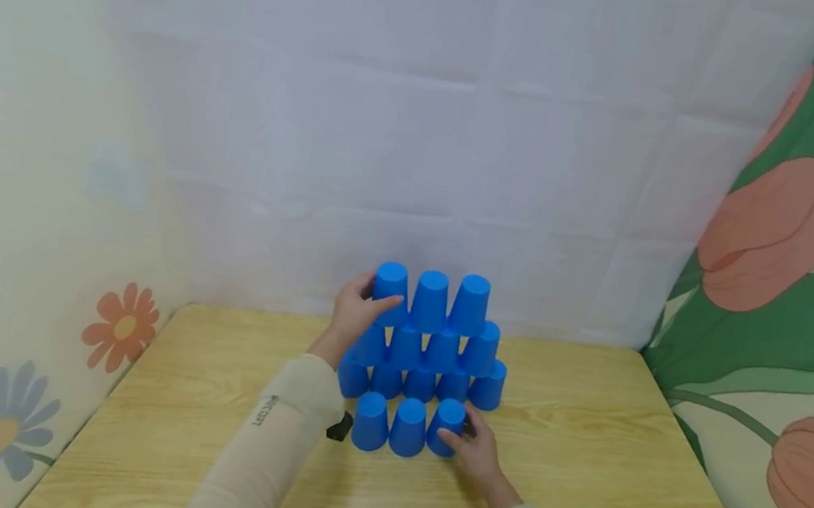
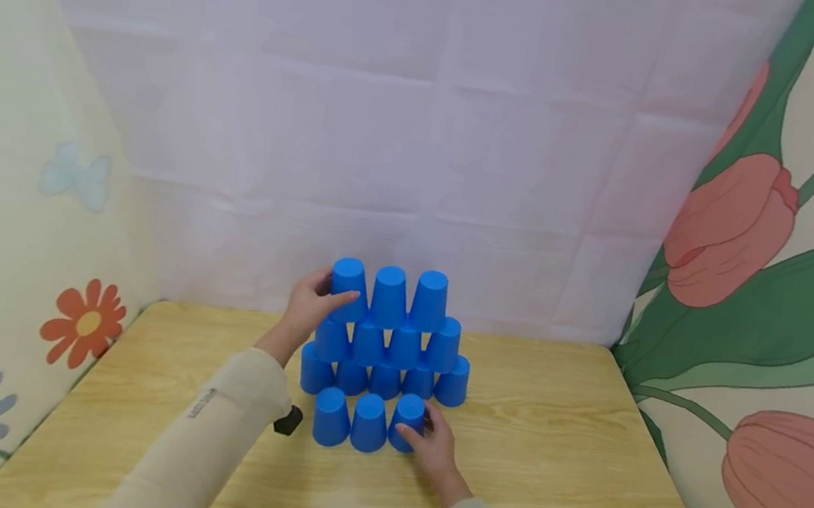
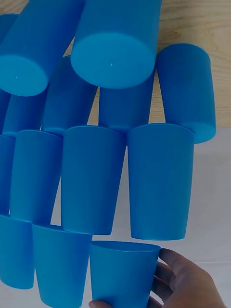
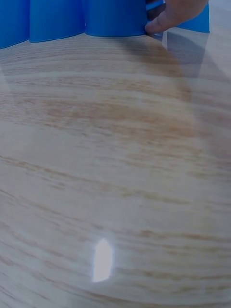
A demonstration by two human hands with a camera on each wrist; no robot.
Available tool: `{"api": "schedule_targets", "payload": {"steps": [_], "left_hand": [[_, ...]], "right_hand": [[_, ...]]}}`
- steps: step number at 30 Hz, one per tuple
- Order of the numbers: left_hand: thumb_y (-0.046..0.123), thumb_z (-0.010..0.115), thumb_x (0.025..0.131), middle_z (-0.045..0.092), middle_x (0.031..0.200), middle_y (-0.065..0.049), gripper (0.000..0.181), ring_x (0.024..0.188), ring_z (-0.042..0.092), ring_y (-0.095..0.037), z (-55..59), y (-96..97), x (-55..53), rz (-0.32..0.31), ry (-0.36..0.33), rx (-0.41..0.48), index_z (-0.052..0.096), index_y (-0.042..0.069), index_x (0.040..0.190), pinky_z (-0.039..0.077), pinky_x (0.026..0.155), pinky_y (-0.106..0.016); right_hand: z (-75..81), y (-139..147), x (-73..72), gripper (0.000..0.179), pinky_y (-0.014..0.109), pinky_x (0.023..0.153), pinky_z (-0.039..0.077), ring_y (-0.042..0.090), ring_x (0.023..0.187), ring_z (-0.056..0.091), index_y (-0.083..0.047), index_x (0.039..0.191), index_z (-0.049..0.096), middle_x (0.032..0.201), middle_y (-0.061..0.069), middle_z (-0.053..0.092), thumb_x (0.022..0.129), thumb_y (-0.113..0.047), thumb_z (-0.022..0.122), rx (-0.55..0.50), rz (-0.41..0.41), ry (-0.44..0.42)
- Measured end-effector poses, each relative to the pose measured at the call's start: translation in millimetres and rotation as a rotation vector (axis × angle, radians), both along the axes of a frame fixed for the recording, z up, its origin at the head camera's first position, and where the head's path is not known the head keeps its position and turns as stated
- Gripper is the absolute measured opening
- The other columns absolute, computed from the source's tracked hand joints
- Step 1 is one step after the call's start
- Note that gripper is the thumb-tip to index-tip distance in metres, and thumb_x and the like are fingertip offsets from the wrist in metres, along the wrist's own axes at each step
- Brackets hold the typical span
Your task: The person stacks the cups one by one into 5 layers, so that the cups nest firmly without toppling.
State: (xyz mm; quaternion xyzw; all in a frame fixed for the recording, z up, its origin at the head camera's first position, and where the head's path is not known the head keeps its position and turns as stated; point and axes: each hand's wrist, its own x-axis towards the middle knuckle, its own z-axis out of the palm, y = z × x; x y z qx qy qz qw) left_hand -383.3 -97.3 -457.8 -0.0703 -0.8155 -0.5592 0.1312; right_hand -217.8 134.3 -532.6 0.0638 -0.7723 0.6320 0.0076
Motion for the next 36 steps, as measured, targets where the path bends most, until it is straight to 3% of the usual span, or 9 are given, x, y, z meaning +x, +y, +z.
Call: {"api": "schedule_targets", "payload": {"steps": [7,14,17,22,24,26,29,35,36], "left_hand": [[0.061,0.059,0.065,0.048,0.12,0.007,0.067,0.11,0.044,-0.019,-13.4,-0.6,-12.2,0.051,0.007,-0.007,0.041,0.034,0.124,0.041,0.083,-0.045],[0.062,0.058,0.065,0.047,0.121,0.009,0.068,0.111,0.043,-0.018,-14.2,-0.3,-12.3,0.066,-0.008,-0.012,0.041,0.034,0.124,0.041,0.084,-0.044],[0.06,0.058,0.066,0.045,0.124,0.005,0.071,0.113,0.041,-0.02,-4.5,0.8,-3.2,0.04,-0.033,-0.01,0.038,0.031,0.128,0.039,0.086,-0.044],[0.048,0.061,0.073,0.038,0.131,-0.005,0.071,0.119,0.033,-0.027,32.5,7.3,32.6,-0.013,-0.111,0.047,0.034,0.021,0.133,0.032,0.091,-0.047],[0.047,0.061,0.074,0.037,0.132,-0.007,0.07,0.119,0.033,-0.029,27.7,6.4,28.8,-0.01,-0.11,0.035,0.033,0.021,0.133,0.032,0.09,-0.049],[0.057,0.059,0.069,0.039,0.13,-0.001,0.073,0.118,0.035,-0.026,6.6,3.3,10.4,0.033,-0.093,0.0,0.033,0.03,0.132,0.035,0.087,-0.05],[0.06,0.059,0.066,0.039,0.13,0.0,0.075,0.118,0.035,-0.027,-7.4,0.3,-1.3,0.056,-0.077,-0.01,0.032,0.033,0.131,0.034,0.086,-0.054],[0.055,0.061,0.069,0.037,0.132,-0.002,0.078,0.12,0.031,-0.023,52.0,8.2,57.5,0.037,-0.139,0.068,0.032,0.023,0.133,0.032,0.088,-0.052],[0.053,0.061,0.07,0.037,0.132,-0.004,0.076,0.12,0.031,-0.025,54.4,7.6,61.1,0.032,-0.125,0.066,0.032,0.02,0.133,0.032,0.088,-0.053]], "right_hand": [[-1.0,-1.7,-1.7,0.056,0.048,0.088,0.035,0.035,0.109,0.041,-0.004,0.125,0.04,0.122,0.017,0.044,0.08,-0.03,0.061,0.009,-0.009,0.015],[1.3,-0.3,0.8,0.054,0.048,0.084,0.039,0.036,0.106,0.043,-0.003,0.125,0.04,0.12,0.018,0.045,0.083,-0.032,0.057,0.042,0.01,0.108],[1.0,-0.5,-0.4,0.057,0.05,0.087,0.035,0.036,0.11,0.04,-0.004,0.126,0.039,0.123,0.017,0.043,0.081,-0.032,0.06,0.015,0.005,0.042],[-0.9,-1.3,-1.6,0.059,0.048,0.09,0.033,0.035,0.113,0.037,-0.005,0.128,0.037,0.127,0.017,0.04,0.08,-0.031,0.06,0.013,-0.004,-0.024],[-0.5,-1.5,-0.8,0.06,0.048,0.09,0.033,0.035,0.114,0.037,-0.004,0.128,0.036,0.127,0.017,0.039,0.08,-0.031,0.06,0.019,-0.007,-0.028],[0.5,-1.8,0.3,0.06,0.047,0.09,0.033,0.035,0.113,0.037,-0.004,0.128,0.036,0.127,0.017,0.04,0.08,-0.031,0.061,0.018,-0.012,-0.031],[1.5,-2.0,1.8,0.06,0.047,0.09,0.033,0.035,0.113,0.038,-0.004,0.128,0.037,0.126,0.017,0.04,0.079,-0.031,0.061,0.017,-0.017,-0.027],[1.2,-1.9,2.5,0.059,0.048,0.089,0.034,0.035,0.112,0.038,-0.004,0.127,0.037,0.126,0.017,0.04,0.08,-0.029,0.061,0.018,-0.022,-0.028],[0.8,-1.9,2.4,0.059,0.048,0.089,0.034,0.035,0.112,0.038,-0.004,0.127,0.037,0.126,0.017,0.04,0.08,-0.029,0.061,0.018,-0.023,-0.031]]}}
